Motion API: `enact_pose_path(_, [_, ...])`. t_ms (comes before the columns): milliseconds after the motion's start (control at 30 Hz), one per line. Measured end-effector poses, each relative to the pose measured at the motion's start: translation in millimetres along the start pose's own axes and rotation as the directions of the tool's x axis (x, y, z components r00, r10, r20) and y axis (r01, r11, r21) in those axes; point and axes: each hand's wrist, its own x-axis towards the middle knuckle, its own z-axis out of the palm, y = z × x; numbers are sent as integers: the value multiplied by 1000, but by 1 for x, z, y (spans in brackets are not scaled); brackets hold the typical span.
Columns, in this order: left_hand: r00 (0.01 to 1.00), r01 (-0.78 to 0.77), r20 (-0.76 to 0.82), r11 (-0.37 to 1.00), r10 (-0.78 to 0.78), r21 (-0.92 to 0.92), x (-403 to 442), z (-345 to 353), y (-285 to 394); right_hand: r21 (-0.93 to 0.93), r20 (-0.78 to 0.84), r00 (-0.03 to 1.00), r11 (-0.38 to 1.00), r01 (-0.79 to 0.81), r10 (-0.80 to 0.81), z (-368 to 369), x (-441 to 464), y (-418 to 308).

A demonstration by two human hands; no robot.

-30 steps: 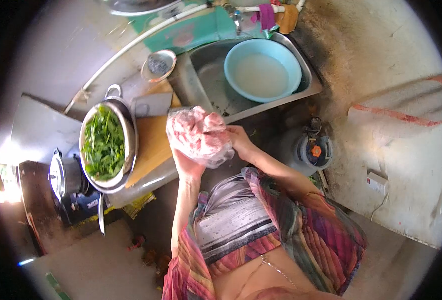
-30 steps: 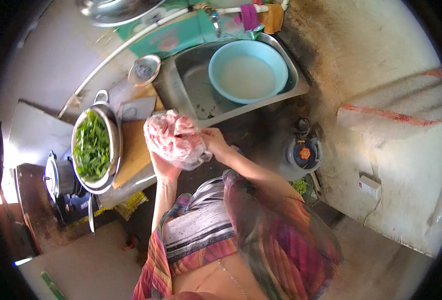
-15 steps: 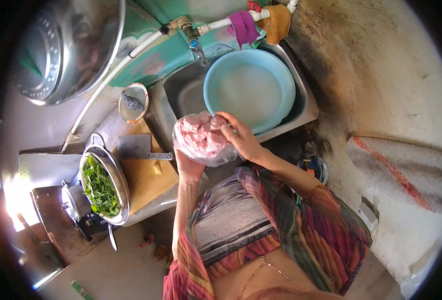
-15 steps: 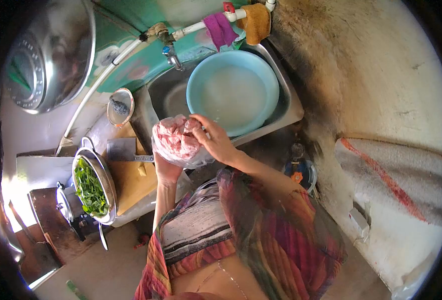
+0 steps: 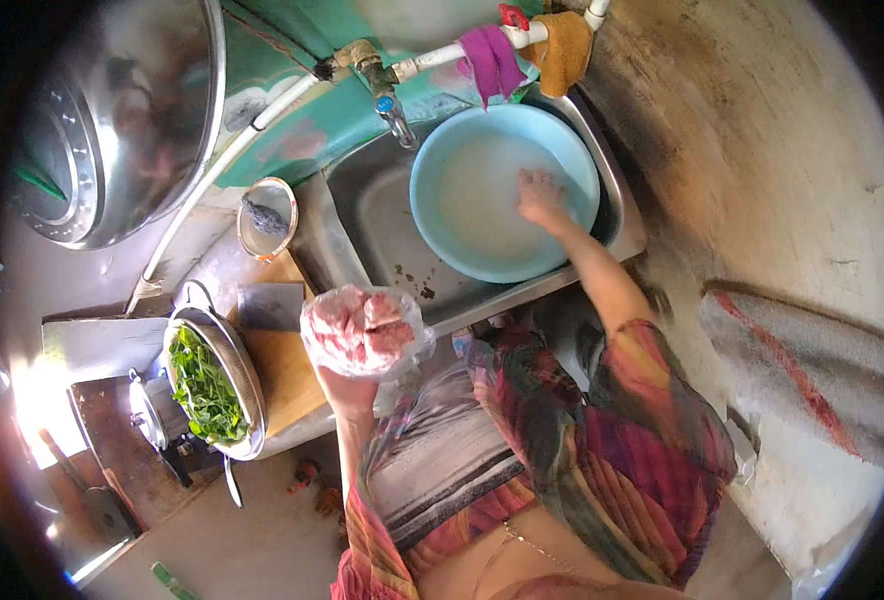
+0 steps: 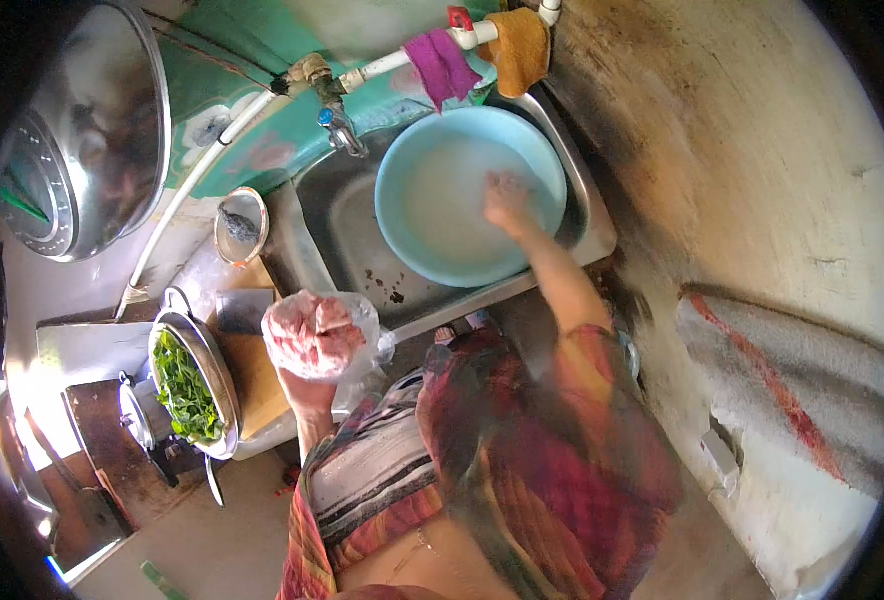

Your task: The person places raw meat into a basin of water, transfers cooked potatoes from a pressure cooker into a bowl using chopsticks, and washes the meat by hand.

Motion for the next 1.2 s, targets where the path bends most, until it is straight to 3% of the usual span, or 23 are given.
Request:
enact_pose_path(100, [991, -135, 73, 910, 116, 391, 0, -3, 11, -144, 255, 959, 986, -89, 124, -18, 7, -74])
enact_pose_path(133, [969, -244, 188, 772, 163, 587, 0, -8, 10, -118, 329, 944, 992, 54, -12, -9, 11, -94])
enact_pose_path(167, [969, -240, 191, 772, 156, 588, -2, -8, 8, -102, 366, 928, 987, 123, -77, 10, 12, -96])
enact_pose_path(200, [995, 43, 74, 971, -62, 235, -6, -6, 4, -82, 400, 905, 978, 190, -142, 27, 12, -100])
enact_pose_path(267, [950, 311, 51, 931, -308, -190, -10, -4, -3, -84, 15, 805, 801, 592, -593, 69, 8, -69])
enact_pose_path(333, [989, 121, 82, 992, -125, 47, -12, -4, -10, -33, 111, 703, 704, 709, -703, 48, 9, -25])
enact_pose_path(367, [934, 336, 133, 685, -332, -646, -25, 2, -24, 27, 254, 843, 875, 484, -474, 14, 0, -17])
enact_pose_path(400, [933, 338, 135, 680, -334, -650, -29, 6, -33, 45, 402, 892, 977, 207, -208, -4, -8, -14])
enact_pose_path(433, [928, 337, 156, 587, -338, -736, -31, 11, -41, 39, 401, 893, 978, 207, -205, -2, -21, -17])
enact_pose_path(467, [925, 332, 178, 485, -336, -809, -30, 13, -44, -213, 166, 972, 956, 202, -168, 2, -40, -23])
enact_pose_path(533, [947, 310, 156, 672, -281, -673, -20, 19, -41, -447, -87, 981, 887, 115, -172, 10, -47, -21])
enact_pose_path(600, [933, 336, 217, 472, -288, -815, -18, 22, -33, -263, 414, 818, 807, 528, -400, 21, -37, -13])
enact_pose_path(667, [962, 272, 158, 860, -224, -432, -16, 19, -27, -94, 354, 880, 924, 370, -317, 22, -7, 19])
enact_pose_path(733, [849, 385, 377, -54, -370, -921, -16, 20, -22, 87, 313, 924, 976, 202, -219, 16, -6, 27])
enact_pose_path(767, [847, 389, 379, -52, -373, -920, -16, 21, -25, -189, 262, 941, 944, 269, -216, 6, -22, 20])
enact_pose_path(800, [869, 415, 337, 162, -361, -895, -14, 24, -31, -455, 210, 951, 839, 299, -225, -1, -32, 16])
enact_pose_path(867, [892, 418, 301, 365, -337, -832, -9, 29, -35, -217, 220, 918, 901, 375, -329, 5, -17, 23])
enact_pose_path(900, [835, 440, 377, 75, -401, -895, -9, 31, -34, 38, 200, 880, 901, 432, -430, 9, -14, 26])
enact_pose_path(967, [762, 398, 507, -326, -402, -857, -2, 32, -28, 10, 14, 960, 960, 278, -279, 11, -15, 23])
enact_pose_path(1033, [756, 414, 507, -299, -414, -860, 3, 38, -38, 24, -165, 981, 994, 106, -100, 2, -27, 15])
enact_pose_path(1100, [763, 420, 507, -289, -401, -860, 11, 43, -37, 511, -43, 992, 850, 126, -121, -20, -36, 11])
enact_pose_path(1133, [766, 422, 511, -295, -390, -857, 15, 44, -34, 509, -43, 992, 852, 124, -118, -34, -40, 13])
enact_pose_path(1200, [764, 426, 519, -304, -383, -852, 16, 42, -30, -138, -504, 858, 990, 36, -101, -56, -52, 30])
